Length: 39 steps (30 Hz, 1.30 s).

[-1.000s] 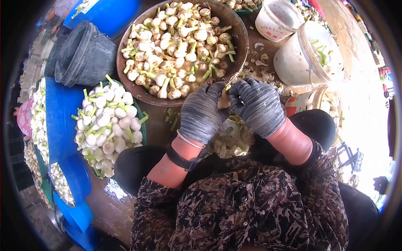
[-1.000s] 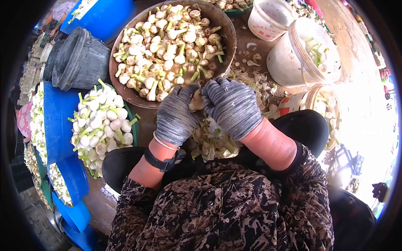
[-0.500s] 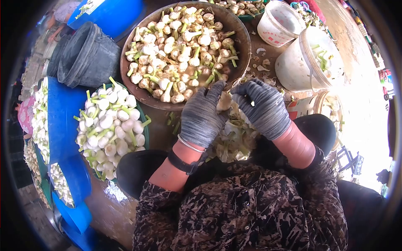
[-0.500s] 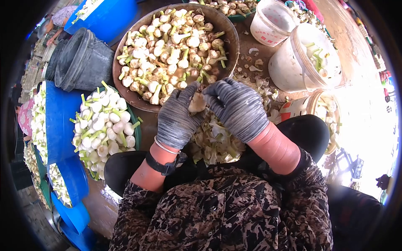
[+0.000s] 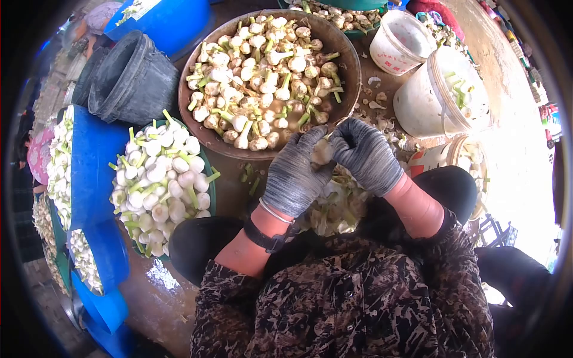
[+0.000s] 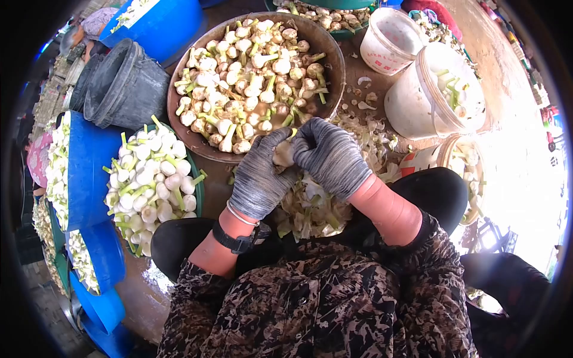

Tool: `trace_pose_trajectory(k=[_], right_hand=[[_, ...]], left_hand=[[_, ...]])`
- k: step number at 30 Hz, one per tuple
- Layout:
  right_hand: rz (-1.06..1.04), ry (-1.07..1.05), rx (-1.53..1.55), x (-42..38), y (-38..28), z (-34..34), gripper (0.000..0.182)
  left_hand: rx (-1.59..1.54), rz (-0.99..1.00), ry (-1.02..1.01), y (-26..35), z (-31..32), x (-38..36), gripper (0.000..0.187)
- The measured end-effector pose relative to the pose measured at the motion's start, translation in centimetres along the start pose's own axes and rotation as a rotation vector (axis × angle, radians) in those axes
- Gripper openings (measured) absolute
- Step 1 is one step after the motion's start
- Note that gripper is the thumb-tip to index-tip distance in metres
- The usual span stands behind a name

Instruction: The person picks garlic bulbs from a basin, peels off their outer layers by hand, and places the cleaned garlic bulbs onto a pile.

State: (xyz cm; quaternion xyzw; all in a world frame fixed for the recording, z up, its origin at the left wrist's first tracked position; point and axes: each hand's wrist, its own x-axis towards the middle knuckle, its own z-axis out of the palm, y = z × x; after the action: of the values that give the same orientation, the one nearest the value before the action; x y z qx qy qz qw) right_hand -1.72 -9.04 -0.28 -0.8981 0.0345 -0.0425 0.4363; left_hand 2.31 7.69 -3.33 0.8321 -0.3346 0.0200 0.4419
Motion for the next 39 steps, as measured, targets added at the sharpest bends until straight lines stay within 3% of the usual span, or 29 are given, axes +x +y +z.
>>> trace_pose_trajectory(k=[1,3,5,7,9,10,11,13,14,16,19,21,30,32,35,37,39], right_hand=[[-0.008,-0.001,-0.002,0.1,0.3,-0.2,0.013],[0.343,-0.015,0.587,0.2,1.1,-0.8,0.019],[0.487,0.128,0.773,0.7,4.2,-1.3,0.024],[0.328,0.16,-0.071,1.4,10.0,-2.3,0.021],[0.199,0.275,-0.235,0.9,9.2,-2.6,0.019],[0.073,0.389,-0.399,0.4,8.7,-2.9,0.019],[0.076,0.386,-0.398,0.3,6.9,-3.1,0.019],[-0.33,0.419,-0.335,0.5,1.4,-3.1,0.02],[-0.437,0.35,-0.375,0.4,-0.2,-3.2,0.022],[-0.624,0.262,-0.463,0.5,-2.0,-2.7,0.023],[-0.616,0.107,-0.538,0.4,-1.8,-1.6,0.024],[-0.616,0.147,-0.538,0.2,-1.7,-1.1,0.025],[-0.484,0.03,-0.573,-0.3,-1.1,-0.9,0.017],[-0.24,-0.005,-0.364,-0.2,-0.2,-0.6,0.017],[-0.242,0.092,-0.149,-0.7,0.1,-1.1,0.016],[-0.32,0.091,-0.237,-1.2,-0.4,-1.5,0.016],[-0.395,0.099,-0.326,-1.4,-0.7,-1.7,0.015]], left_hand=[[-0.146,-0.01,0.029,0.0,-0.1,-0.1,0.059],[-0.228,-0.087,-0.035,0.0,-0.6,-0.1,0.056],[-0.532,-0.136,0.001,-0.6,-0.8,0.0,0.057],[-0.643,-0.151,-0.003,-1.2,-0.7,-0.1,0.058],[-0.874,-0.203,-0.022,-1.9,-0.4,-0.4,0.061],[-0.589,-0.115,0.004,-2.4,0.0,-0.2,0.061],[-0.59,-0.119,0.003,-2.1,-0.1,-0.3,0.061],[-1.035,-0.347,-0.051,-1.0,-0.9,-0.1,0.059],[-0.858,-0.313,-0.052,-0.3,-1.3,0.2,0.057],[-0.844,-0.297,-0.06,-0.4,-0.6,0.2,0.056],[-0.819,-0.308,-0.052,-0.1,-0.3,-0.1,0.054],[-0.655,-0.242,-0.053,-0.3,-0.3,-0.2,0.053],[-0.633,-0.173,-0.248,-1.9,0.1,-1.1,0.061],[-0.547,-0.112,-0.244,-1.4,0.0,-1.1,0.062],[-0.559,-0.173,-0.244,-0.4,-1.1,-0.4,0.065],[-0.572,-0.292,-0.327,0.1,-1.5,0.2,0.069],[-0.575,-0.242,-0.324,-1.1,-0.6,-0.1,0.068]])
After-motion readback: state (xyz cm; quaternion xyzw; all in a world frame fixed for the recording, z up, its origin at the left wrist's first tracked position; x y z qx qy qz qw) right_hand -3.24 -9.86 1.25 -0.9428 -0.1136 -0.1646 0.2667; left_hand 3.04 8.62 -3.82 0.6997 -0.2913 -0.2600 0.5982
